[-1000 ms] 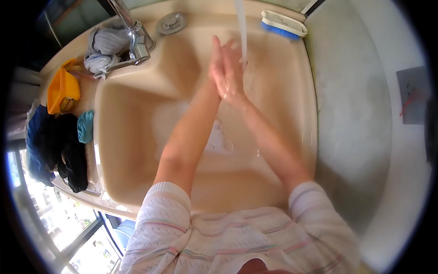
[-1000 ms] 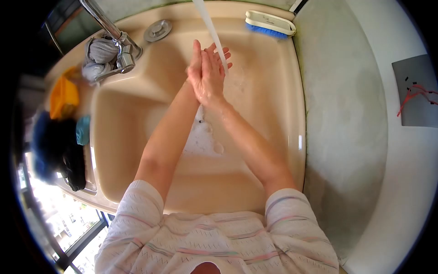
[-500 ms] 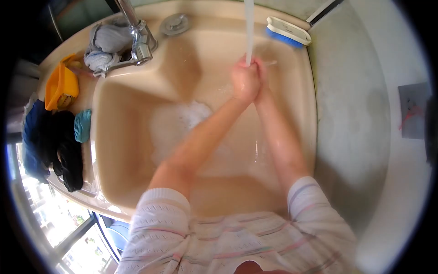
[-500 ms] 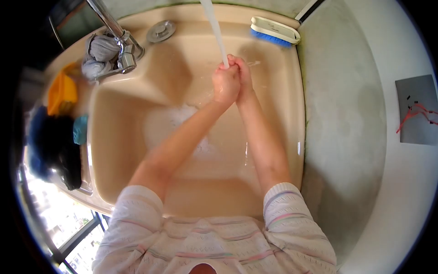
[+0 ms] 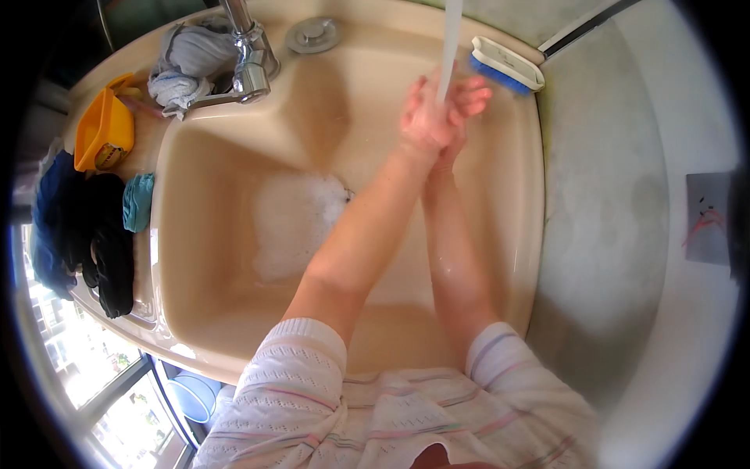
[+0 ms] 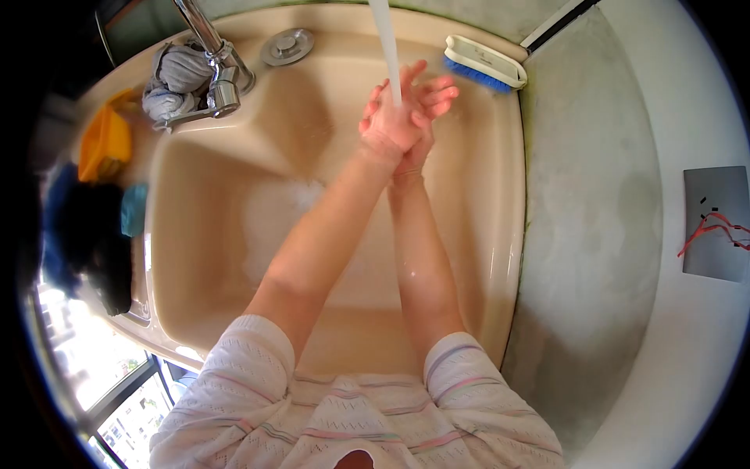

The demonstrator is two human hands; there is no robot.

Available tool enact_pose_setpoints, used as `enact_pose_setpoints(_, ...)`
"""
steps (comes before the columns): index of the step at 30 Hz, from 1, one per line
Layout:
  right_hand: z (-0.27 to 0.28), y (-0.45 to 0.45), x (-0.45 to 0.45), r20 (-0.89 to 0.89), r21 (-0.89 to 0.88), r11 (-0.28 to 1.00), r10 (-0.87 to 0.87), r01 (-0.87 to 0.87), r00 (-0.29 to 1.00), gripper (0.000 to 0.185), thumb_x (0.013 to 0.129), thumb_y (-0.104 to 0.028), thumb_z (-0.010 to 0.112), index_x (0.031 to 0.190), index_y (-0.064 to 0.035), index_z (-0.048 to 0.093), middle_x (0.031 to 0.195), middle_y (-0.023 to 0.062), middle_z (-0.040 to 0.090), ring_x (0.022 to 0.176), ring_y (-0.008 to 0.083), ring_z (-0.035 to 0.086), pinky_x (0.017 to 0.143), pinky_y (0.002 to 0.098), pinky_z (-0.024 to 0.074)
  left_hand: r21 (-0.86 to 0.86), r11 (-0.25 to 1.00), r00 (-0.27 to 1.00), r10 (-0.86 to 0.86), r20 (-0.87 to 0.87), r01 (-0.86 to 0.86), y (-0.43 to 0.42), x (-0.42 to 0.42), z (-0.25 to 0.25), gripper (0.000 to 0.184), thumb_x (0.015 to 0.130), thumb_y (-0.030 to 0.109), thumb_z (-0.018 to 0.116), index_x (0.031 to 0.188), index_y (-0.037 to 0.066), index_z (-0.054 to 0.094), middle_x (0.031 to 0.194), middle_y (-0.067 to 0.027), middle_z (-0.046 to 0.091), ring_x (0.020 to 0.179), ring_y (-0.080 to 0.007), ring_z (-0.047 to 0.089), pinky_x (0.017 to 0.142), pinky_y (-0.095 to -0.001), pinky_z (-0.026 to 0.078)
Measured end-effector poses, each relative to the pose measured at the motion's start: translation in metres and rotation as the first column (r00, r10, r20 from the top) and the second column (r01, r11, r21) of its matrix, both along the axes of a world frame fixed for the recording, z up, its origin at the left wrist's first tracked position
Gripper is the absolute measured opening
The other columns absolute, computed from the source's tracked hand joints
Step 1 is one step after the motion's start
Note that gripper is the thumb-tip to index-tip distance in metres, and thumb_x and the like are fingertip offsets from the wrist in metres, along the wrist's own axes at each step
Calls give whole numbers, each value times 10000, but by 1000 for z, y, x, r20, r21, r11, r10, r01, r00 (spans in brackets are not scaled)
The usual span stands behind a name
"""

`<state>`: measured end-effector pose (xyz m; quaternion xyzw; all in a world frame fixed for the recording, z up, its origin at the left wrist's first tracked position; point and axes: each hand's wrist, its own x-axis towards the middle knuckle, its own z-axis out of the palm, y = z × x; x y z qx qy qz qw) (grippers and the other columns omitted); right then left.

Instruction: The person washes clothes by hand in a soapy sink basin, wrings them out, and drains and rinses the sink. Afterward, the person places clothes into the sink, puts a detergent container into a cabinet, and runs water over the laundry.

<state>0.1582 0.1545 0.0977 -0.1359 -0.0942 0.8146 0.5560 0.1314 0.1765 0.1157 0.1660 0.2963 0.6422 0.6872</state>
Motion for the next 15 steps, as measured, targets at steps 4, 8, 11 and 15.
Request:
enact_pose_setpoints(4,-10,-1,-14,21,-79,996,-35,36,999,366,788,-425,529,916,-83,519,678,55,527,597,203,517,586,341,430,-10,992,920,-122,-373,127,-9,-22,16,407,843,159,463,1220,12,422,985,-158,564,851,-249,586,626,-267,487)
enact_pose_setpoints(8,-48,19,0,441,-14,984,163,-175,883,351,823,-426,498,914,-88,526,683,54,533,533,200,503,507,339,415,195,964,37,192,-981,178,-20,-2,-46,293,803,197,515,1061,66,553,1001,-125,566,859,-268,569,720,-363,461)
enact_pose_setpoints(11,-76,69,6,617,-227,945,327,-237,716,348,839,-420,485,917,-83,528,697,57,548,521,197,515,479,336,411,395,703,-190,597,-779,591,-72,13,-55,207,751,206,542,921,108,606,999,-83,558,955,-286,499,930,-442,330)
enact_pose_setpoints(15,-58,65,-2,961,-236,889,274,-392,45,293,854,-364,506,891,-75,529,774,61,583,606,176,584,562,310,461,618,639,341,516,-786,457,-114,41,-28,228,786,223,514,946,84,601,1043,-83,552,1003,-292,462,968,-483,246)
